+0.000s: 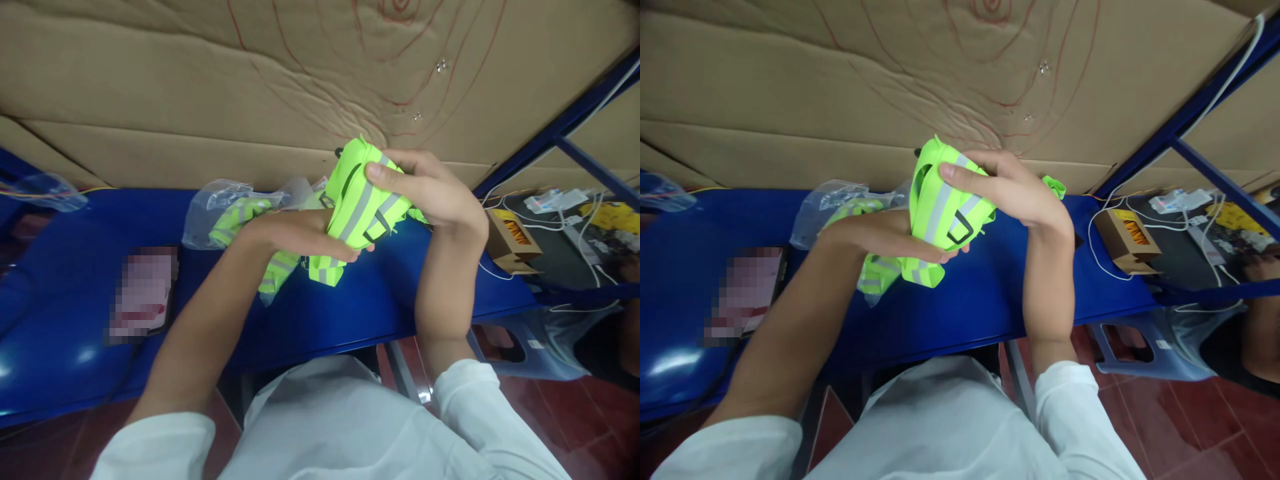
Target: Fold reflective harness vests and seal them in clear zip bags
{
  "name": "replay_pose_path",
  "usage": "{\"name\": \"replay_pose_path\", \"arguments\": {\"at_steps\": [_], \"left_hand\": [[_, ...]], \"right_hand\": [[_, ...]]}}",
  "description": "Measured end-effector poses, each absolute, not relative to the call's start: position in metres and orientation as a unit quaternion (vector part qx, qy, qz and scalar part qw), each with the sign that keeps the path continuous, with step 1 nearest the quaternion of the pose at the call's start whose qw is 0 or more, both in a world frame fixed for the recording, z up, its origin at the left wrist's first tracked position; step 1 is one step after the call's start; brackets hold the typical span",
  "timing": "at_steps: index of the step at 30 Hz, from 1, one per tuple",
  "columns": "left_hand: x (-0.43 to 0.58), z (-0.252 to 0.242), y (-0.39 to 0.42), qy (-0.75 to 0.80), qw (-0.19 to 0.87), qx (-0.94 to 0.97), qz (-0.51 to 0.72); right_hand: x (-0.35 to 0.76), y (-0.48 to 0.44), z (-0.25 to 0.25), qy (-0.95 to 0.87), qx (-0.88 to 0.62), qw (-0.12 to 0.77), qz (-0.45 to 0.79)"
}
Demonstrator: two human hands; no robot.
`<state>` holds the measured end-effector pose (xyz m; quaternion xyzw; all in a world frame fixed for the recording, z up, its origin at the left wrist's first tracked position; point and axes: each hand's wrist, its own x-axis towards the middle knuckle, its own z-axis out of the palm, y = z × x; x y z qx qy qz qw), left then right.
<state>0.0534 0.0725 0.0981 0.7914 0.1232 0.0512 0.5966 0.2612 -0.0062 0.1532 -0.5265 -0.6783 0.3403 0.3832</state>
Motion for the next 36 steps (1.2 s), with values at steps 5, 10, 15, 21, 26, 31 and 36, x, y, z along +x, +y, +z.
{"name": "replay_pose_path", "arguments": {"at_steps": [5,10,15,21,26,31,36], "left_hand": [[0.048,0.104,0.074,0.14,0.599,0.783,0.092],[0.047,0.103,0.079,0.14,0.605,0.769,0.15],[0.034,0.105,0.088,0.118,0.541,0.821,0.138],[0.011,0.12,0.097,0.178,0.552,0.779,0.239],[0.009,0.125,0.096,0.229,0.507,0.75,0.359],[0.02,0.12,0.093,0.22,0.601,0.686,0.346],[0.028,0.108,0.099,0.234,0.548,0.678,0.431]], "right_hand": [[0.267,0.016,0.14,-0.655,-0.488,0.39,0.424],[0.26,0.033,0.127,-0.661,-0.575,0.372,0.306],[0.247,0.037,0.121,-0.668,-0.609,0.372,0.212],[0.252,0.024,0.129,-0.642,-0.53,0.48,0.277],[0.258,0.012,0.138,-0.662,-0.557,0.477,0.159],[0.26,0.011,0.143,-0.69,-0.549,0.464,0.082],[0.265,0.007,0.145,-0.703,-0.531,0.463,0.102]]}}
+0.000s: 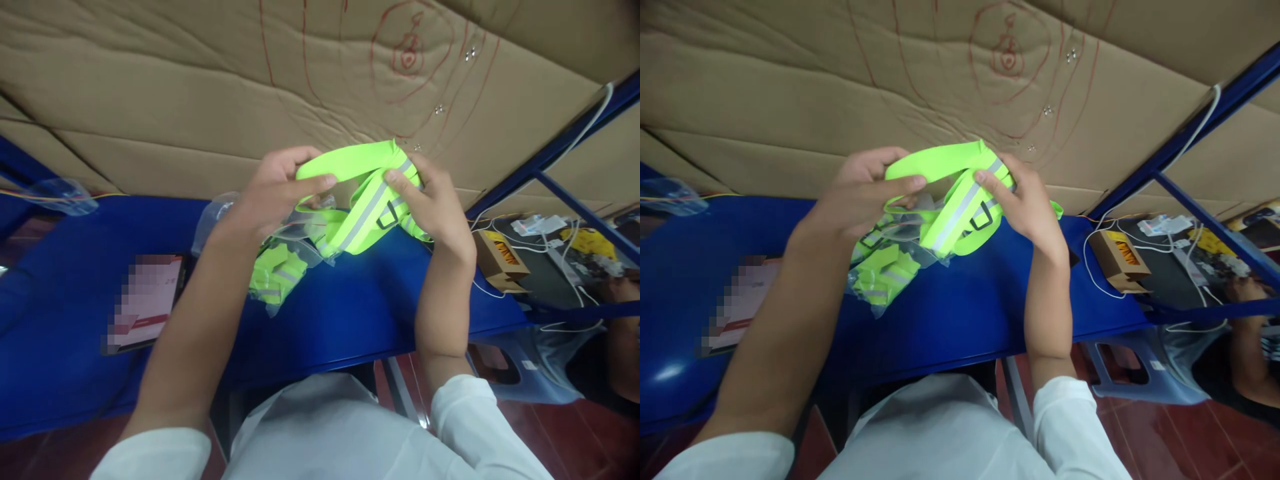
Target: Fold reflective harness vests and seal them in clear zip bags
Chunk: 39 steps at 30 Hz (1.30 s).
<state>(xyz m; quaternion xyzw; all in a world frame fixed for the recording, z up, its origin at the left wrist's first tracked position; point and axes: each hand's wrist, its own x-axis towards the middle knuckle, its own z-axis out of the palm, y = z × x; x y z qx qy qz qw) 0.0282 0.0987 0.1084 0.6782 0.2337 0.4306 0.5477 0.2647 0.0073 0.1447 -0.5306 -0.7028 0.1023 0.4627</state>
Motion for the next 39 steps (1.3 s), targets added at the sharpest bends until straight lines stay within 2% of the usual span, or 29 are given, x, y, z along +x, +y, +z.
{"name": "replay_pose_path", "arguments": {"at_steps": [3,7,10,13,16,20,24,26,32,39], "left_hand": [[0.033,0.102,0.103,0.239,0.493,0.703,0.453],[0.039,0.102,0.098,0.249,0.428,0.758,0.424],[0.041,0.107,0.09,0.224,0.399,0.807,0.373],[0.039,0.11,0.086,0.192,0.385,0.855,0.29],[0.036,0.108,0.087,0.188,0.433,0.846,0.247],[0.039,0.105,0.087,0.228,0.529,0.776,0.256],[0.05,0.105,0.078,0.288,0.424,0.805,0.299],[0.055,0.104,0.075,0.3,0.406,0.805,0.313],[0.056,0.098,0.08,0.287,0.577,0.721,0.255],[0.056,0.096,0.084,0.323,0.578,0.711,0.238]], "right_hand": [[0.266,0.003,0.145,-0.682,-0.523,0.478,0.181],[0.269,0.005,0.141,-0.637,-0.511,0.52,0.25],[0.272,0.01,0.139,-0.626,-0.511,0.531,0.255],[0.273,0.012,0.139,-0.634,-0.53,0.523,0.21],[0.272,0.012,0.14,-0.658,-0.545,0.498,0.146],[0.265,0.015,0.136,-0.684,-0.556,0.467,0.071],[0.258,0.02,0.13,-0.684,-0.591,0.427,0.026],[0.257,0.021,0.129,-0.693,-0.587,0.416,0.038],[0.265,0.02,0.133,-0.742,-0.514,0.397,0.169],[0.259,0.023,0.131,-0.7,-0.519,0.452,0.191]]}}
